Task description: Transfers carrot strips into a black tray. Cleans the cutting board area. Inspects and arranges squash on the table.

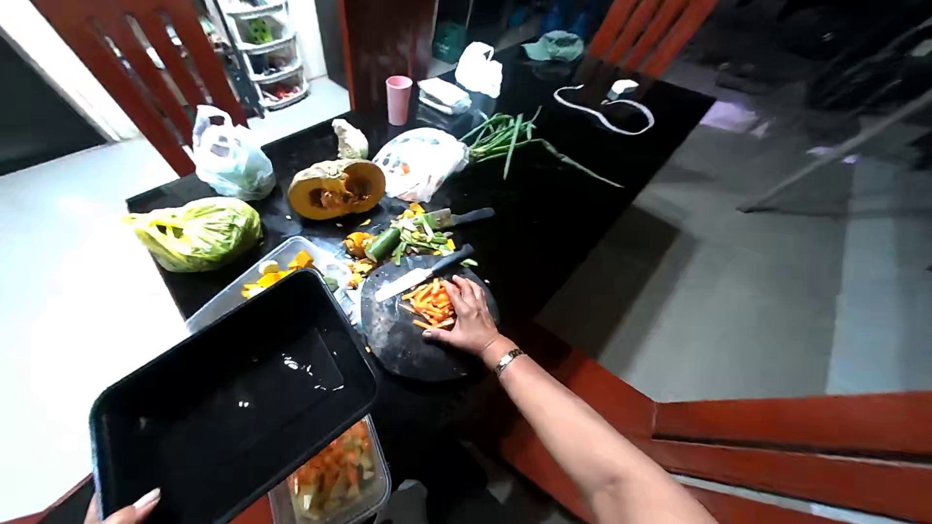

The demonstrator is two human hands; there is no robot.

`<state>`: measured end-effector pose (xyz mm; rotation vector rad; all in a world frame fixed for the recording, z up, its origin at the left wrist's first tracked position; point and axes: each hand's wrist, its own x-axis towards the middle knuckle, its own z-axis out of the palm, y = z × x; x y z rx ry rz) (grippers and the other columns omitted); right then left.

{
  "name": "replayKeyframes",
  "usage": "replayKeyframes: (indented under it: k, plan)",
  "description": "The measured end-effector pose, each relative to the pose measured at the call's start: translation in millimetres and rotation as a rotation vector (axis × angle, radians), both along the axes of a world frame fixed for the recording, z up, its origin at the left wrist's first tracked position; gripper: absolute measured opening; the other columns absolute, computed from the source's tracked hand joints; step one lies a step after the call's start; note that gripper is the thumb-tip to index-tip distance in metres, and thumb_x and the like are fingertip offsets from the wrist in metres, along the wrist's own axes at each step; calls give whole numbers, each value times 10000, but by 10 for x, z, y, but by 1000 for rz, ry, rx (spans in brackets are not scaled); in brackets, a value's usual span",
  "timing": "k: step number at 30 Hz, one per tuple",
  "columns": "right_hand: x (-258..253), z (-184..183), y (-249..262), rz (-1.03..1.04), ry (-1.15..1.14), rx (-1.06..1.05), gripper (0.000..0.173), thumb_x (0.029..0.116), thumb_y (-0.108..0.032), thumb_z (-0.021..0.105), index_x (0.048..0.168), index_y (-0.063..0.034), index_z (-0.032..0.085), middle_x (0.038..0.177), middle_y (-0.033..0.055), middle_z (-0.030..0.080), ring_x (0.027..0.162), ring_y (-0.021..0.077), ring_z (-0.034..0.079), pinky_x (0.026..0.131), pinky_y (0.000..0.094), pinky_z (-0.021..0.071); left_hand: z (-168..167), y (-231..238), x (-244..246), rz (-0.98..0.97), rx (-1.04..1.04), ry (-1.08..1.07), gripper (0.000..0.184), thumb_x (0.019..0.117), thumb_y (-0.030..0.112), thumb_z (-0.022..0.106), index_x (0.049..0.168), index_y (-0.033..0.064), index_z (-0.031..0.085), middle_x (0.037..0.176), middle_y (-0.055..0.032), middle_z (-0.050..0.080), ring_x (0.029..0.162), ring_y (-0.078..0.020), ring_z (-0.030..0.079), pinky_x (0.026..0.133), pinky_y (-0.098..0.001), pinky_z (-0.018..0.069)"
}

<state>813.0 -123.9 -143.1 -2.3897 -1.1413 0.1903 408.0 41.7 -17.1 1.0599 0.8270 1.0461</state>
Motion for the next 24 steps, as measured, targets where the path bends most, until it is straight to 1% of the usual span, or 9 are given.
replayKeyframes:
  k: [4, 5, 7, 10, 12, 15, 17, 21, 24]
  plan:
    - [-51, -143, 280, 100, -153, 94, 1106, 661, -880, 624, 1422, -77, 608, 1460, 290, 529, 1383, 529, 447, 1080, 777, 289, 86, 28, 188, 74, -29, 19, 309, 921, 14, 416, 1163, 137, 564, 934, 66, 755, 879, -35, 728, 789, -260, 619]
    - [-71, -145, 318, 122, -172, 72, 1056, 686, -879, 604, 1418, -117, 622, 1456, 275, 540, 1380, 538, 444, 1059, 799, 286, 87, 31, 230, 99, -35, 26, 312, 918, 12, 421, 1171, 131, 558, 937, 67, 753, 878, -34, 729, 784, -261, 621]
    - [-71, -162, 354, 153, -203, 47, 849, 818, -796, 552, 1385, -174, 659, 1442, 222, 578, 1357, 530, 473, 1013, 808, 312, 77, 20, 314, 143, -52, 29, 322, 909, -8, 426, 1176, 115, 557, 947, 61, 752, 884, -35, 728, 782, -261, 624]
    - [-29, -200, 376, 188, -248, 131, 555, 921, -600, 582, 1229, -173, 755, 1329, 180, 663, 1221, 490, 579, 888, 727, 412, 90, -14, 461, 194, -76, 38, 371, 890, -36, 410, 1194, 130, 543, 955, 93, 744, 883, -13, 721, 783, -241, 621]
    - [7, -230, 385, 228, -284, 204, 479, 928, -512, 599, 1141, -124, 781, 1224, 189, 704, 1118, 480, 633, 803, 681, 470, 75, -37, 530, 222, -82, 33, 395, 885, -49, 397, 1208, 122, 547, 954, 98, 748, 870, -10, 723, 774, -235, 622]
    - [83, -265, 400, 307, -368, 269, 440, 951, -447, 550, 1061, -95, 789, 1082, 173, 730, 957, 405, 683, 675, 541, 533, 1, -62, 636, 262, -69, 25, 422, 868, -63, 397, 1223, 103, 553, 968, 95, 750, 870, -6, 722, 764, -225, 622]
    - [132, -261, 420, 362, -405, 286, 384, 953, -372, 551, 1046, -82, 786, 1030, 170, 731, 902, 370, 699, 634, 496, 547, -26, -76, 732, 295, -85, 36, 423, 869, -71, 391, 1229, 94, 540, 965, 97, 745, 859, -3, 720, 751, -222, 623]
    - [259, -256, 410, 487, -459, 327, 281, 885, -217, 585, 1008, -40, 765, 945, 169, 716, 802, 324, 702, 571, 428, 548, -133, -137, 909, 324, -91, 23, 436, 858, -69, 409, 1225, 103, 569, 982, 90, 752, 871, -15, 725, 758, -235, 626]
    - [384, -239, 459, 587, -488, 387, 229, 862, -180, 598, 959, -14, 721, 903, 187, 709, 782, 309, 718, 603, 386, 583, -180, -182, 1020, 324, -78, 6, 446, 851, -67, 421, 1242, 80, 578, 993, 67, 761, 877, -34, 733, 757, -247, 632]
